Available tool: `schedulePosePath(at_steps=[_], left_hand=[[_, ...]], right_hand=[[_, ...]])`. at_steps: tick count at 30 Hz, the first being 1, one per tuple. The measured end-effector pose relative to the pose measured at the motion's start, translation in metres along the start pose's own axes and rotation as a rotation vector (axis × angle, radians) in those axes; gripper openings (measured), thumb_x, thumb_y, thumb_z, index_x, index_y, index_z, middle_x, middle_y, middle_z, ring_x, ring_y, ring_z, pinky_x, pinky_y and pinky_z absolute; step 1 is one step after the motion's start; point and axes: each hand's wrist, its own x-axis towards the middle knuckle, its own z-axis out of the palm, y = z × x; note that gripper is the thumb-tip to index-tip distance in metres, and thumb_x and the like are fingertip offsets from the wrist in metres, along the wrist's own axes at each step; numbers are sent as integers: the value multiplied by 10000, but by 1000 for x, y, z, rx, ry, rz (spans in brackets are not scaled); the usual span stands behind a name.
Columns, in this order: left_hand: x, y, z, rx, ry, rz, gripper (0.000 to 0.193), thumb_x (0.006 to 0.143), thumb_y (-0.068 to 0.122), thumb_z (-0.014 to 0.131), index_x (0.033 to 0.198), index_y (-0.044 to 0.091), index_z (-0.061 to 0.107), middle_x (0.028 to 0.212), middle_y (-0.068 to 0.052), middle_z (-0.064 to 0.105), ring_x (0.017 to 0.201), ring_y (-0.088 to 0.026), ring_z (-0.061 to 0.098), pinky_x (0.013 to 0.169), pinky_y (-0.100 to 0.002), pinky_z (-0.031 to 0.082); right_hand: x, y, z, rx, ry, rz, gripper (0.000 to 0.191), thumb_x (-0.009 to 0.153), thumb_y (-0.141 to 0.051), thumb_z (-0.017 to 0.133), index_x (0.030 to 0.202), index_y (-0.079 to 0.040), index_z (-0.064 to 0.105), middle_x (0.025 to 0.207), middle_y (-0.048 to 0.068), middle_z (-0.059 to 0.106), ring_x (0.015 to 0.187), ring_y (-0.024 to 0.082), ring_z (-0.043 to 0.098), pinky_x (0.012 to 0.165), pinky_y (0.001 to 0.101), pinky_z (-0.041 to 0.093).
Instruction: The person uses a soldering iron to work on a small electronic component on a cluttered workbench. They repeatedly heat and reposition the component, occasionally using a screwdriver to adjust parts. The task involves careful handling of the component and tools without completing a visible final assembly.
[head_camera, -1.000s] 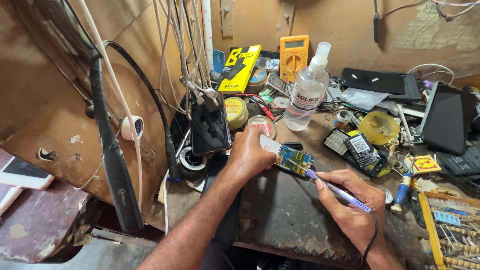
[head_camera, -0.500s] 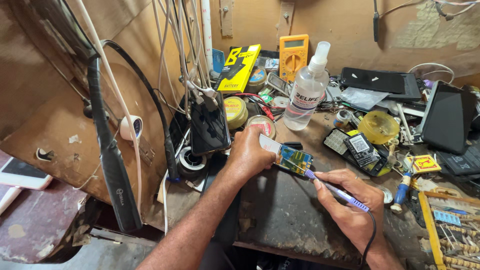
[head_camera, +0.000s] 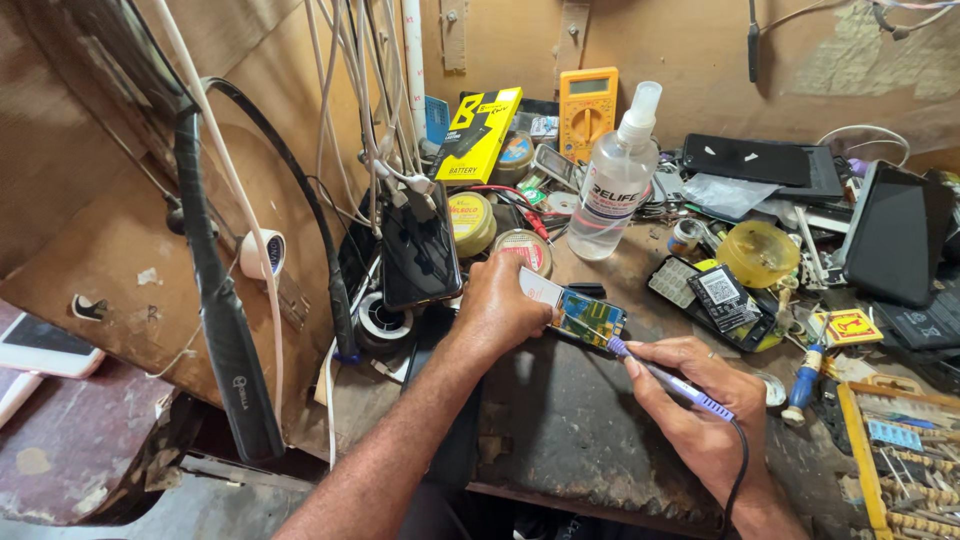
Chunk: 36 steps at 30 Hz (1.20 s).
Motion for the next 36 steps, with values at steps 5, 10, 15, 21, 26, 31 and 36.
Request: schedulePosePath(at_steps=[5,10,15,21,26,31,36], left_hand=[[1,1,0,-4,-3,-16,307,626,106,829,864,-45,708,740,-167,764,655,-227,787,609,-367,636],[1,0,0,12,14,8,308,618,101,828,867,-41,713,740,-174,767,663,-235,786,621,-366,630],[2,-1,1,18,6,-11,318,618,99,825,872,-48,702,753,-171,764,676,-234,789,624,-369,638],[2,-1,2,14,7,-9,322,609,99,830,866,-49,703,749,-169,765,675,-231,789,632,-369,634],[2,-1,2,22,1,-19,300,629,96,813,869,-48,706,742,-172,766,676,-229,793,640,-366,640],[1,-1,2,-3,-9,-28,315,613,110,817,860,-49,703,747,-172,767,677,-230,794,634,-369,642],[1,-1,1,18,5,-2,309,615,106,812,859,-52,704,743,-178,763,684,-240,793,646,-370,637]], right_hand=[[1,1,1,-11,9,-17,240,819,4,778,1059,-3,768,949,57,765,832,88,712,734,215,548],[0,1,2,-21,21,-10,233,822,0,779,1055,-9,772,930,48,765,812,77,706,717,211,545],[0,1,3,-53,43,-18,217,828,-8,787,1045,-16,773,903,37,760,780,64,685,687,202,529],[-1,-1,3,-15,29,8,229,827,-1,782,1055,-15,773,905,35,758,785,62,684,693,200,525],[0,0,2,-16,19,-15,232,826,1,777,1057,-14,770,922,37,754,806,65,692,708,199,529],[-1,0,2,-41,39,-2,227,827,-5,783,1053,-17,772,919,38,762,801,66,692,705,201,531],[-1,-1,2,-35,32,-32,233,821,-4,780,1054,-15,768,937,42,762,818,68,703,722,200,540]])
